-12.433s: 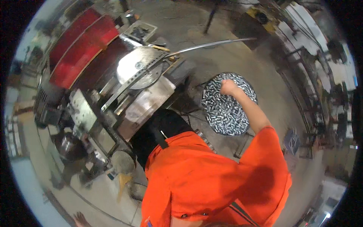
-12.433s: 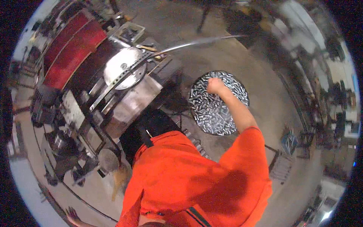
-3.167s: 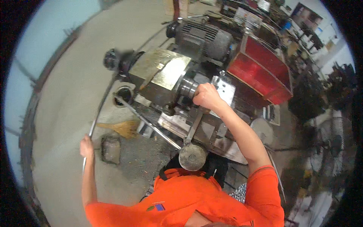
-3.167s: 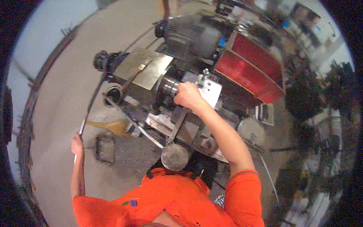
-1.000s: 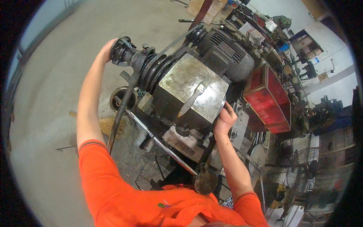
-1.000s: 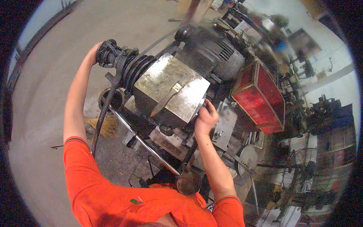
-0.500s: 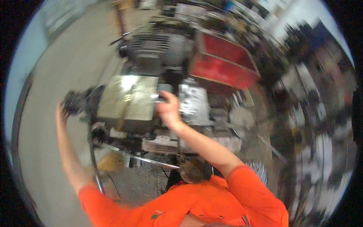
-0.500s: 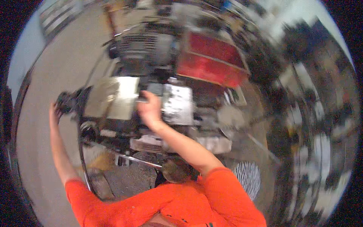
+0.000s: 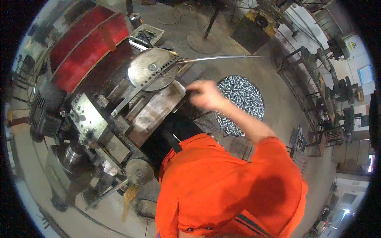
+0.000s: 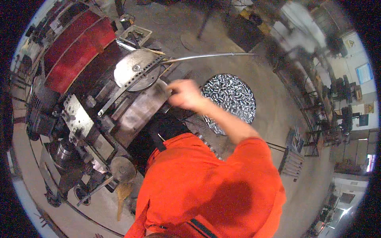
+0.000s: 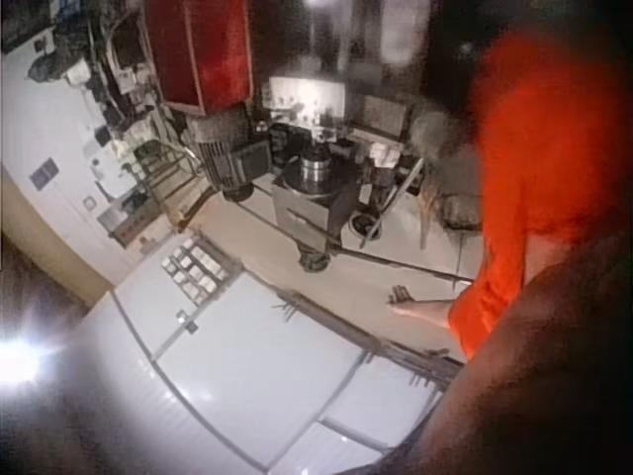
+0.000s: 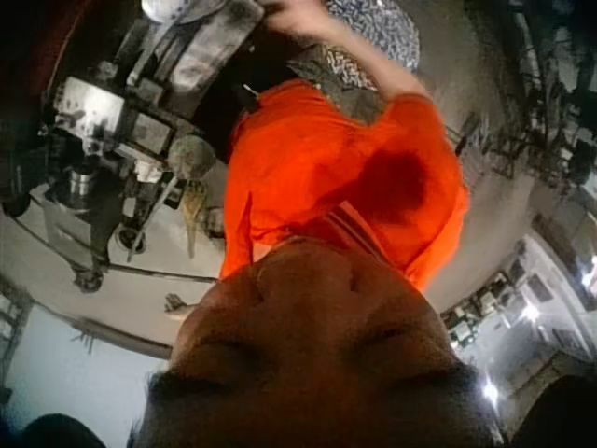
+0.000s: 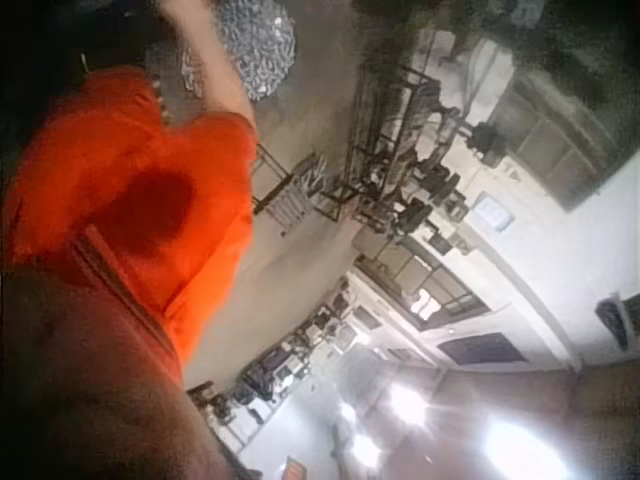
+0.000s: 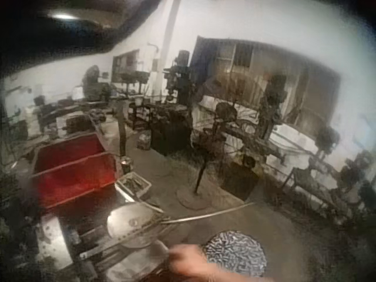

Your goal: The person operates a metal cutting machine in a workshop, repeatedly inserting metal rods, actuating the cutting mechanism, and collecting the cut pieces. The person handles the rods and machine controls by hand throughout the sequence.

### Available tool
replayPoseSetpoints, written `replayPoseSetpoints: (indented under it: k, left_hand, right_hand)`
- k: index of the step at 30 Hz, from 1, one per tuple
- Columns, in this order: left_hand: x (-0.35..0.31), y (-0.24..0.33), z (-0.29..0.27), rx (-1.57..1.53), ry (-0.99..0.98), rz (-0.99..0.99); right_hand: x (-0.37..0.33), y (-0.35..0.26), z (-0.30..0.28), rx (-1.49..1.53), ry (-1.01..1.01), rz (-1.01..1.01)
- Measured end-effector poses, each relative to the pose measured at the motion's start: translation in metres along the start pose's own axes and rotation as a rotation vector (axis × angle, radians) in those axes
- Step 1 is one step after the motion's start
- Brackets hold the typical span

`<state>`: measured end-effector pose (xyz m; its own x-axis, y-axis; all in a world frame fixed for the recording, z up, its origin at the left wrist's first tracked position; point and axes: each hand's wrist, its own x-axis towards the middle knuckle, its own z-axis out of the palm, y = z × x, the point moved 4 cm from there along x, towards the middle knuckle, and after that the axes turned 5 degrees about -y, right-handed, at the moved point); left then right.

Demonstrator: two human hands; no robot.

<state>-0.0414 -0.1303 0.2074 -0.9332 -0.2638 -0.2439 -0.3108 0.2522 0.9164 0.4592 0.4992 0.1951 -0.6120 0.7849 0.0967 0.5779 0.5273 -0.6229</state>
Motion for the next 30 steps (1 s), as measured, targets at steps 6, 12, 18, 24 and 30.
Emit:
replayPoseSetpoints:
  k: [6,12,18,24,30]
  left_hand:
    - [-0.032,-0.015,0.002,0.094,-0.016,-0.08]
    - [0.03,0.002,-0.03,0.273,-0.274,-0.014]
    - [0.011,0.036,0.018,0.496,-0.504,0.111]
    - [-0.018,0.028,0.035,0.494,-0.472,0.197]
    - [-0.057,-0.028,0.001,0.555,-0.421,0.103]
  right_hand:
    - [-0.082,0.206,-0.034,-0.456,-0.236,0.657]
    - [-0.05,0.231,0.022,-0.649,-0.411,0.687]
    - [-0.04,0.222,0.018,-0.513,-0.388,0.556]
    - [-0.065,0.322,0.014,-0.679,-0.128,0.45]
    - [0.0,0.124,-0.012,0.624,-0.068,0.203]
